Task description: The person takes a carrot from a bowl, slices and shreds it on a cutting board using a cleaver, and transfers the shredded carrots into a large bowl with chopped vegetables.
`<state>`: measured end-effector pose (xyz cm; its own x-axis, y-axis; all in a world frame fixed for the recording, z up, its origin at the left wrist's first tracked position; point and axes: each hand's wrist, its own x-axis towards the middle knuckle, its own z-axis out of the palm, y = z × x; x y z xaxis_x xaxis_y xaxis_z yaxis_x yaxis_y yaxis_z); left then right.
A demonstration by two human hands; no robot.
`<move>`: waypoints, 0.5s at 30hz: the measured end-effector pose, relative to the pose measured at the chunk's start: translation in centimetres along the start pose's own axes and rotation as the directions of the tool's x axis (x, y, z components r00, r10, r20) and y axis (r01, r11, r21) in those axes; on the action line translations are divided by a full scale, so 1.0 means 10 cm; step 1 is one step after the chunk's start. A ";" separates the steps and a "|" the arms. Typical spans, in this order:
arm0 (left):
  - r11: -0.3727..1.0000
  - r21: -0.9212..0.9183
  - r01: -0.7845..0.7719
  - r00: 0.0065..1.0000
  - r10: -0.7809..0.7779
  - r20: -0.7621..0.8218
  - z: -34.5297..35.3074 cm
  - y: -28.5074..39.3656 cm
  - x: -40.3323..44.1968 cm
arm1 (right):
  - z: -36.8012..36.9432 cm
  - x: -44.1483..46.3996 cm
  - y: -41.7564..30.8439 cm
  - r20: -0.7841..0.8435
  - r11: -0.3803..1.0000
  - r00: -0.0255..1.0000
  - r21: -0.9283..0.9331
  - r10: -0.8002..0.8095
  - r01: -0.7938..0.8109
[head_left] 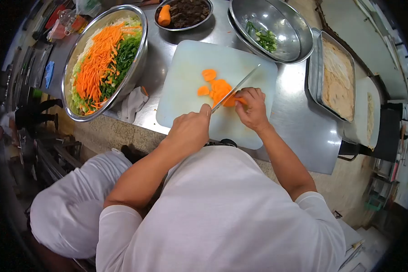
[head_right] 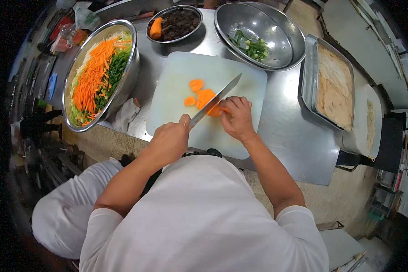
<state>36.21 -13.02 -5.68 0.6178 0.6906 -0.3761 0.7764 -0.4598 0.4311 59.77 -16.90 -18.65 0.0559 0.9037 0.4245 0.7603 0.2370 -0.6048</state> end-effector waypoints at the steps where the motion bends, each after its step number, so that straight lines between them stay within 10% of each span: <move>1: 1.000 0.004 -0.005 1.000 0.005 0.004 -0.07 0.04 -0.04 | 0.01 0.00 0.01 -0.007 1.000 1.000 -0.008 -0.016 0.016; 15: 1.000 0.006 0.025 0.999 -0.025 0.038 0.32 -0.06 0.21 | -0.01 -0.02 -0.06 -0.004 1.000 1.000 -0.020 -0.003 0.003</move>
<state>37.44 -13.03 -9.38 0.6023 0.6805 -0.4174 0.7923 -0.4454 0.4170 59.36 -17.23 -18.30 0.0567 0.9015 0.4290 0.7731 0.2323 -0.5902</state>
